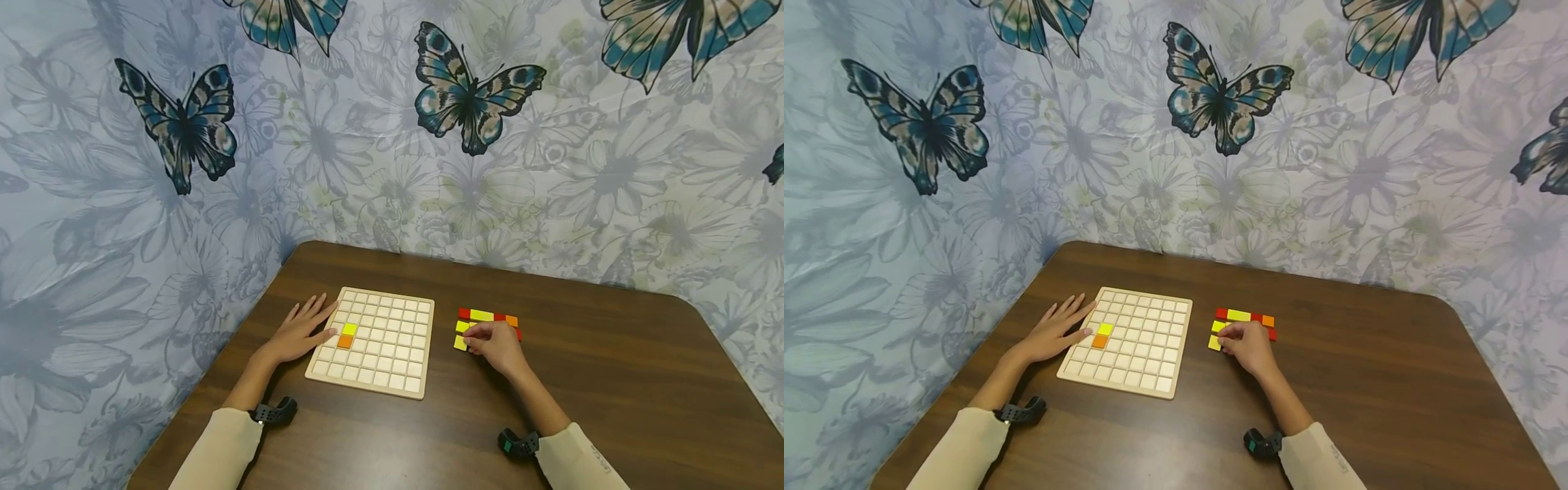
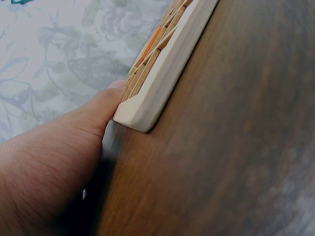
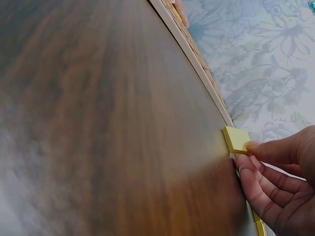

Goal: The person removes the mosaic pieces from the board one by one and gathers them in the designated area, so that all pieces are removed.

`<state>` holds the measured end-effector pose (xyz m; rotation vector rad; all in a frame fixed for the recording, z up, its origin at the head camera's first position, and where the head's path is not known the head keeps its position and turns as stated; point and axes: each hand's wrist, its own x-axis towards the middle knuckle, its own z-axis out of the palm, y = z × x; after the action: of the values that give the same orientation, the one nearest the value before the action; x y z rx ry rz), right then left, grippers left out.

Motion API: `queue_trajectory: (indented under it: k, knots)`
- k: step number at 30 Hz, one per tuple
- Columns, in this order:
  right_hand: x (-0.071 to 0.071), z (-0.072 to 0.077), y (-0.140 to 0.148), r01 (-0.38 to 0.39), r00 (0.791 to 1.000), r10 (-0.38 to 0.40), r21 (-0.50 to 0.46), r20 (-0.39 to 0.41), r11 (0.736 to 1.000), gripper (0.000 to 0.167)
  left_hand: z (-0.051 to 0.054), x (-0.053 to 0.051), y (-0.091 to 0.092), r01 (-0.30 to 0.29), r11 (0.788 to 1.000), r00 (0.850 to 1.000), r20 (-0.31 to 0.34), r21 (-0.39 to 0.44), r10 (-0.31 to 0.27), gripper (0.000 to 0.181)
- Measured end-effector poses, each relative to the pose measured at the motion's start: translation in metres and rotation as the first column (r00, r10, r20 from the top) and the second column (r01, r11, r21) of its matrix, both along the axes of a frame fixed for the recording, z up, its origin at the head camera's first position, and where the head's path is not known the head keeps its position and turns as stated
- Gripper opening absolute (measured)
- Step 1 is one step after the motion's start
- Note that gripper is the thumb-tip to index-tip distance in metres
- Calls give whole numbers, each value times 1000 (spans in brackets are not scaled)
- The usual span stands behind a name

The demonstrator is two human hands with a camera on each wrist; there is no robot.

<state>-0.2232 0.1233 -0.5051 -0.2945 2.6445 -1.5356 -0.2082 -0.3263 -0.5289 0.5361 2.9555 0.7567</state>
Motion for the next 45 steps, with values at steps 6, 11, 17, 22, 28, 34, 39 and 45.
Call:
queue_trajectory:
  k: [6,11,17,22,28,34,39,45]
  knots:
    - [0,-2,0,4,1000,-3,5,-5,1000,4,1,0,1,0,1000,1000,1,-9,0,71]
    - [1,-3,1,12,1000,-12,-10,0,1000,5,-1,0,0,-2,1000,1000,3,-10,2,71]
    - [-1,1,1,23,1000,-23,-27,-8,999,6,-1,-1,0,-5,1000,1000,7,-5,6,71]
    - [-1,1,0,25,1000,-26,-28,-15,999,6,-1,-2,-1,-6,1000,1000,5,-4,6,71]
    - [1,1,0,48,998,-48,17,-33,999,5,-4,-3,-1,-2,1000,1000,0,-12,2,72]
    - [1,5,2,70,995,-65,58,-77,996,4,0,-2,0,2,1000,1000,10,4,-2,71]
    - [5,14,0,72,994,-68,50,-89,996,4,1,-2,0,6,1000,1000,2,1,-6,72]
    - [10,28,-14,-8,989,17,58,-147,998,3,1,1,0,6,1000,1000,-6,3,-6,71]
